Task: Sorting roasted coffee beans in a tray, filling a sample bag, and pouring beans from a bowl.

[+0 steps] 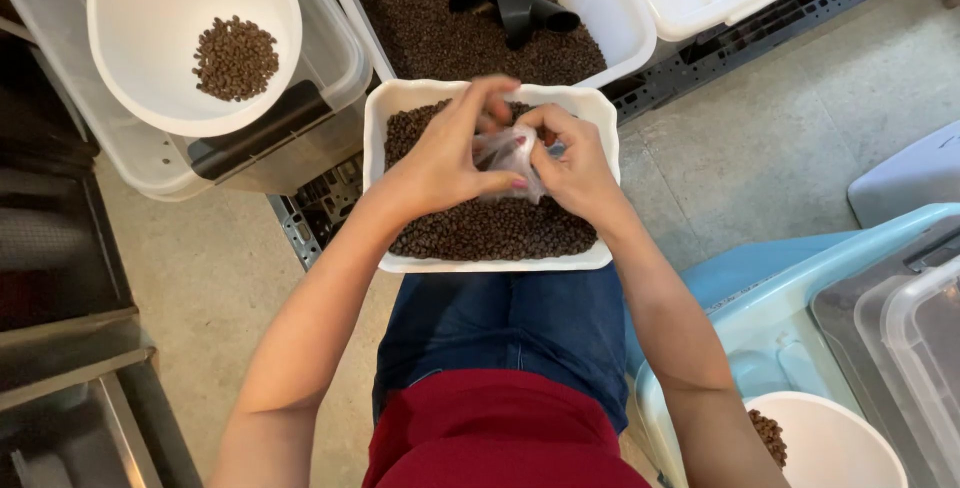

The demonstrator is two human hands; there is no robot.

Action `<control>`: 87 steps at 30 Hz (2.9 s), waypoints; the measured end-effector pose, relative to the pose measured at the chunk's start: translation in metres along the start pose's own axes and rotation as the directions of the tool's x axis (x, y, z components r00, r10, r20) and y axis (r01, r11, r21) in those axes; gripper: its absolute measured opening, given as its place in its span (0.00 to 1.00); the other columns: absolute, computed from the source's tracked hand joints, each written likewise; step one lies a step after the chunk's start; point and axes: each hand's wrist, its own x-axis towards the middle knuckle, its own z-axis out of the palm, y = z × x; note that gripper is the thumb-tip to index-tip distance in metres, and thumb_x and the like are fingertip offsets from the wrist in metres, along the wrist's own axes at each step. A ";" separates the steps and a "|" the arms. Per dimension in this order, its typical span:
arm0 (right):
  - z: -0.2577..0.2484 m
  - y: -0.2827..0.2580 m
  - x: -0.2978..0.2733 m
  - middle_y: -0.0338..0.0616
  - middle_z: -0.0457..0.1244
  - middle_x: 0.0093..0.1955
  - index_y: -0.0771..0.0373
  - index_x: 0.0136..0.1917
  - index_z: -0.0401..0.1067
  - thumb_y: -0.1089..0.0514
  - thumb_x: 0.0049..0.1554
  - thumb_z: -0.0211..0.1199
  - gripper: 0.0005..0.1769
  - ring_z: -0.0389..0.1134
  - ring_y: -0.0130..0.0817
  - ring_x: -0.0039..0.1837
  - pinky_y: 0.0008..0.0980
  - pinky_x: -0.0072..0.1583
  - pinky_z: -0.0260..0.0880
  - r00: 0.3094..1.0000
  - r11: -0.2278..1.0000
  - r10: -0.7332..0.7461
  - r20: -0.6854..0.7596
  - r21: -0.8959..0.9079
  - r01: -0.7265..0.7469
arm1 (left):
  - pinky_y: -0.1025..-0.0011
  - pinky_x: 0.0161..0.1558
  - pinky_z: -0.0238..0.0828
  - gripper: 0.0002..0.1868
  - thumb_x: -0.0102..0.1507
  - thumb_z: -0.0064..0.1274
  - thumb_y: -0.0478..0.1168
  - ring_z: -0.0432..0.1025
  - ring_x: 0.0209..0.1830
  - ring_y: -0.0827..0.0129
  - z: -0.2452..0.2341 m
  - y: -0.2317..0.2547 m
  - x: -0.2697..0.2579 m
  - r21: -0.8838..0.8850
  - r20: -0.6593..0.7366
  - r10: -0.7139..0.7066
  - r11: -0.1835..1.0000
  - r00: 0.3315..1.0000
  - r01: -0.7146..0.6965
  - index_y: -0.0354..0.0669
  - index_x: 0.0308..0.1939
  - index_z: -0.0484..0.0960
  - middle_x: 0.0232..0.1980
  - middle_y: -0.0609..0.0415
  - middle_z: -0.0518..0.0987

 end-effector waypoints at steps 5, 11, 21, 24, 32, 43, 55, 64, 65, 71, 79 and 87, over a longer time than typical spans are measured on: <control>0.002 -0.009 0.007 0.43 0.63 0.37 0.63 0.49 0.76 0.65 0.65 0.58 0.06 0.62 0.30 0.42 0.33 0.49 0.66 1.000 0.998 0.013 0.017 0.061 -0.014 | 0.59 0.42 0.77 0.11 0.62 0.57 0.30 0.77 0.41 0.53 0.018 -0.047 0.002 0.048 -0.103 0.033 0.998 0.994 -0.028 0.38 0.49 0.80 0.39 0.44 0.79; -0.001 -0.018 0.009 0.34 0.60 0.34 0.60 0.42 0.73 0.56 0.69 0.54 0.14 0.59 0.23 0.40 0.26 0.48 0.62 0.991 0.974 0.133 -0.008 0.187 -0.129 | 0.62 0.39 0.71 0.04 0.62 0.53 0.26 0.71 0.31 0.57 0.010 -0.037 0.005 0.110 -0.059 0.097 0.990 0.993 -0.090 0.33 0.39 0.81 0.31 0.46 0.75; -0.014 -0.024 0.037 0.47 0.68 0.46 0.67 0.57 0.75 0.54 0.65 0.68 0.14 0.70 0.31 0.46 0.31 0.49 0.72 0.999 0.972 0.012 -0.033 0.235 -0.004 | 0.75 0.27 0.63 0.09 0.66 0.56 0.35 0.66 0.21 0.74 0.013 -0.032 0.015 -0.152 -0.115 0.031 0.987 0.993 -0.049 0.38 0.30 0.77 0.20 0.52 0.73; -0.035 -0.055 0.025 0.45 0.62 0.53 0.62 0.67 0.63 0.64 0.69 0.57 0.14 0.64 0.34 0.54 0.31 0.60 0.71 0.960 0.995 -0.052 -0.274 0.064 0.072 | 0.77 0.31 0.52 0.16 0.66 0.55 0.55 0.55 0.23 0.80 0.000 -0.021 0.008 -0.178 -0.033 -0.155 0.973 0.987 0.147 0.54 0.28 0.74 0.24 0.68 0.66; 0.037 0.026 -0.060 0.43 0.67 0.35 0.65 0.46 0.75 0.56 0.65 0.65 0.10 0.67 0.26 0.33 0.25 0.36 0.71 0.843 0.831 0.514 -0.160 0.339 -0.442 | 0.72 0.30 0.84 0.10 0.56 0.68 0.34 0.79 0.29 0.70 0.042 -0.032 -0.022 -0.725 -0.012 -0.458 0.616 0.889 0.308 0.34 0.37 0.84 0.32 0.49 0.82; -0.003 -0.010 -0.084 0.56 0.70 0.30 0.66 0.39 0.79 0.64 0.57 0.63 0.06 0.70 0.45 0.33 0.42 0.39 0.72 0.784 0.777 0.615 0.085 -0.237 -0.584 | 0.64 0.38 0.87 0.10 0.63 0.61 0.36 0.82 0.35 0.65 0.029 -0.049 -0.022 -0.950 -0.088 -0.574 0.293 0.814 0.104 0.40 0.36 0.74 0.35 0.50 0.82; 0.011 0.004 -0.080 0.47 0.66 0.36 0.67 0.44 0.73 0.66 0.63 0.61 0.05 0.72 0.39 0.32 0.39 0.36 0.82 0.735 0.696 0.659 -0.163 0.503 -0.512 | 0.67 0.35 0.86 0.11 0.58 0.66 0.33 0.81 0.31 0.66 0.043 -0.054 -0.039 -0.885 -0.156 -0.648 0.427 0.746 0.185 0.40 0.34 0.76 0.35 0.48 0.84; 0.003 -0.009 -0.051 0.54 0.64 0.55 0.62 0.73 0.55 0.55 0.60 0.70 0.35 0.69 0.36 0.48 0.34 0.41 0.75 0.891 0.887 0.449 -0.060 0.152 -0.436 | 0.66 0.32 0.85 0.07 0.65 0.49 0.29 0.72 0.24 0.74 0.052 -0.056 -0.014 -0.979 0.047 -0.617 0.129 0.786 0.160 0.45 0.42 0.69 0.27 0.55 0.73; 0.013 0.009 -0.050 0.53 0.67 0.47 0.65 0.59 0.65 0.60 0.60 0.68 0.17 0.71 0.39 0.47 0.37 0.44 0.75 0.891 0.891 0.453 0.008 0.037 -0.453 | 0.78 0.22 0.67 0.05 0.68 0.47 0.34 0.62 0.19 0.80 0.049 -0.049 -0.012 -0.966 0.050 -0.611 0.170 0.790 0.193 0.49 0.41 0.68 0.26 0.61 0.64; -0.003 0.033 -0.048 0.46 0.69 0.43 0.67 0.50 0.72 0.65 0.65 0.57 0.04 0.74 0.33 0.46 0.35 0.49 0.82 0.813 0.555 0.578 0.069 0.697 -0.454 | 0.89 0.12 0.49 0.08 0.68 0.54 0.42 0.49 0.17 0.86 0.020 -0.026 -0.015 -0.870 0.072 -0.507 0.389 0.859 0.303 0.49 0.44 0.70 0.27 0.66 0.58; -0.016 0.005 -0.016 0.50 0.67 0.41 0.71 0.54 0.67 0.60 0.66 0.59 0.10 0.74 0.34 0.42 0.31 0.47 0.79 0.858 0.403 0.499 0.120 0.845 -0.352 | 0.62 0.46 0.76 0.14 0.64 0.57 0.34 0.77 0.41 0.60 0.005 -0.023 -0.041 -0.308 -0.119 -0.375 0.894 0.919 0.325 0.49 0.53 0.80 0.42 0.47 0.83; 0.012 0.003 0.002 0.44 0.68 0.42 0.64 0.52 0.71 0.57 0.64 0.56 0.08 0.72 0.31 0.43 0.33 0.50 0.79 0.857 0.348 0.497 0.139 0.873 -0.343 | 0.87 0.19 0.64 0.10 0.68 0.40 0.31 0.60 0.19 0.83 0.019 -0.039 -0.032 -0.866 -0.250 -0.539 0.496 0.804 0.063 0.36 0.38 0.79 0.21 0.61 0.61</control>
